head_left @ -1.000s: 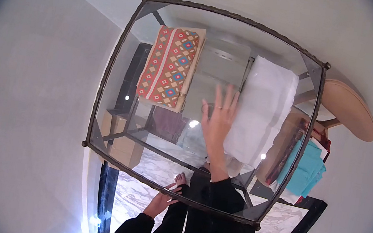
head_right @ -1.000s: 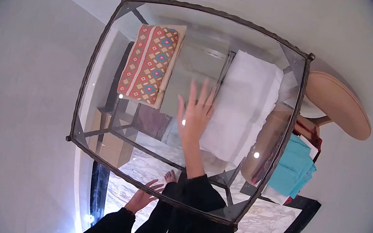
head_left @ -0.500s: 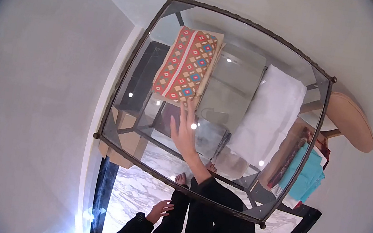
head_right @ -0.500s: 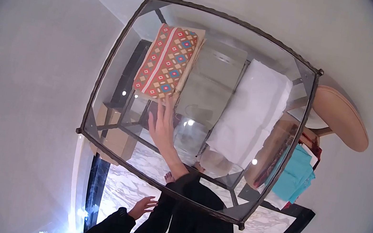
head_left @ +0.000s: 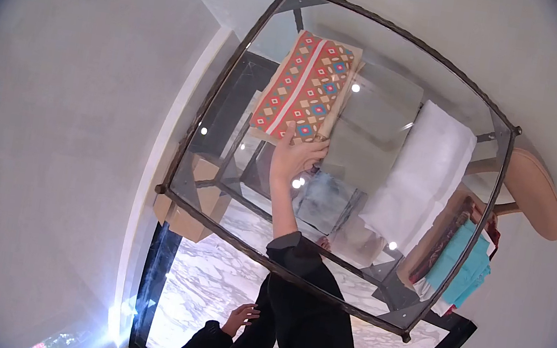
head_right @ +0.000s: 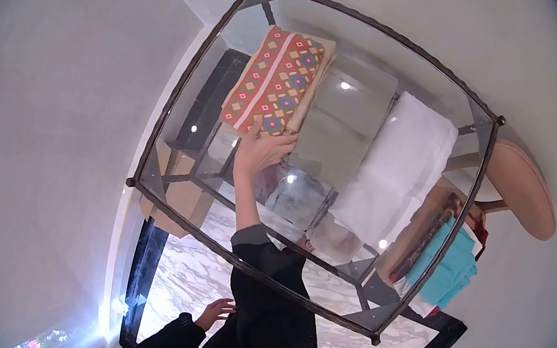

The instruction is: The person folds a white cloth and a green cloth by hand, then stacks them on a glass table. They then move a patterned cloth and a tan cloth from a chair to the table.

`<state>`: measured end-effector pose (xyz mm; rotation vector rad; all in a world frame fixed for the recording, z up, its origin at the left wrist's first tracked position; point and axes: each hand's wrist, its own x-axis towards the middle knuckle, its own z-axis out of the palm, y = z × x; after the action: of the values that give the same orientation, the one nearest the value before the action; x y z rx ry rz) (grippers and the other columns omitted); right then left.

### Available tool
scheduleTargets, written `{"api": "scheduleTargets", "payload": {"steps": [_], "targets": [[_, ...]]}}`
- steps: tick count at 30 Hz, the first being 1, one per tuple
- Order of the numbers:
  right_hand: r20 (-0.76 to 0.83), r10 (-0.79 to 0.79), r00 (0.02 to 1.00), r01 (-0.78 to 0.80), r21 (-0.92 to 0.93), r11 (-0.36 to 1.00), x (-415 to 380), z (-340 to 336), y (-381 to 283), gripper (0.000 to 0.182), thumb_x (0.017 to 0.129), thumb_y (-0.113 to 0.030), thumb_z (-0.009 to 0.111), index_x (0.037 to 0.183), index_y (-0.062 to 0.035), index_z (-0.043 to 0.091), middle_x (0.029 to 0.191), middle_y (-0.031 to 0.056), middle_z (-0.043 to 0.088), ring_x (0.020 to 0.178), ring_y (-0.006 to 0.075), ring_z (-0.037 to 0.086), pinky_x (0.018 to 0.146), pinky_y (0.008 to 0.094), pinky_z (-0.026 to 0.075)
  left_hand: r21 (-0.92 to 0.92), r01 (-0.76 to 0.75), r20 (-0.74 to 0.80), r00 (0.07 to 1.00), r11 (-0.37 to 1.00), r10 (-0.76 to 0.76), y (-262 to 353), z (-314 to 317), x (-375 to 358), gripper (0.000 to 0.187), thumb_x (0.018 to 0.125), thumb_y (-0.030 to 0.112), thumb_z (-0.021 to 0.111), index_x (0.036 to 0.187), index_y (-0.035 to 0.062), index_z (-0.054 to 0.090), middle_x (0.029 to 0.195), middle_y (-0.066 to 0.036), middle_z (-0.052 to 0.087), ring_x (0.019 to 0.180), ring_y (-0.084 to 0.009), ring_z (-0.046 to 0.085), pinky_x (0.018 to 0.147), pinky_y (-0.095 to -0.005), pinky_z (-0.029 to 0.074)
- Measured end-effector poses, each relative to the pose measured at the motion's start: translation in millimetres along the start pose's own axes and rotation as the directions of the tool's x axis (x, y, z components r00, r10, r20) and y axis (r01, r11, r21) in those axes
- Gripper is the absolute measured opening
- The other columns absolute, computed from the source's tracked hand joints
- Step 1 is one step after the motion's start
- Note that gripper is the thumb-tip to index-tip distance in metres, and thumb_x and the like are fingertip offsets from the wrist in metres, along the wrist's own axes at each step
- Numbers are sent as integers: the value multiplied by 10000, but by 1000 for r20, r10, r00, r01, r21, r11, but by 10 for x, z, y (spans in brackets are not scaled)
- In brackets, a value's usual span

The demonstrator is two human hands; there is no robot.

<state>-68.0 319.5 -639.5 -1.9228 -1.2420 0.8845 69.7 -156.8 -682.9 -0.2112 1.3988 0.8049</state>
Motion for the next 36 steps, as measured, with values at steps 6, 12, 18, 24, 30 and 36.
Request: {"api": "scheduleTargets", "payload": {"steps": [6,12,18,24,30,36], "targets": [[149,-84,985,63,142,988,177,36,311,829,827,-405,705,1328,144,335,1243,326,425,1173,466,449,968,473,393,64,-9,-25,1000,998,11,124,148,-16,411,971,351,501,1316,129,521,1174,-64,649,1098,-160,611,811,-316,440],[335,-221,916,108,324,940,329,-91,486,600,786,-285,758,1184,76,491,1066,286,545,1021,443,558,882,468,445,96,32,-51,998,995,-28,30,176,-50,370,991,341,469,1289,135,546,1154,-60,655,1069,-159,625,796,-313,442],[483,-284,828,45,447,894,-349,-347,868,508,791,-254,754,1107,66,517,1020,254,581,979,410,594,840,455,464,163,97,-95,992,982,-83,-325,-61,15,316,980,289,515,1249,132,569,1080,-39,674,971,-141,658,664,-242,443],[419,-242,875,41,434,900,-1142,-743,1511,570,774,-320,772,1114,44,494,982,217,561,943,386,549,855,459,431,211,59,-78,996,976,-43,-210,-154,-53,338,967,301,513,1245,115,563,1074,-35,673,955,-139,653,703,-256,460],[225,-270,936,274,17,962,-1495,-1047,1664,851,739,-442,786,1291,76,397,1201,304,413,1082,446,430,929,538,352,290,-28,-16,999,957,34,-162,-277,-71,364,965,328,502,1262,125,555,1085,-54,670,988,-160,647,766,-328,471],[84,-46,995,39,92,995,-1471,-877,1345,1060,732,-603,736,1304,181,310,1251,375,366,1145,486,426,975,497,370,333,-30,-6,999,943,34,-188,-430,-136,352,977,319,485,1272,139,552,1121,-59,657,1024,-187,640,799,-365,477]]}}
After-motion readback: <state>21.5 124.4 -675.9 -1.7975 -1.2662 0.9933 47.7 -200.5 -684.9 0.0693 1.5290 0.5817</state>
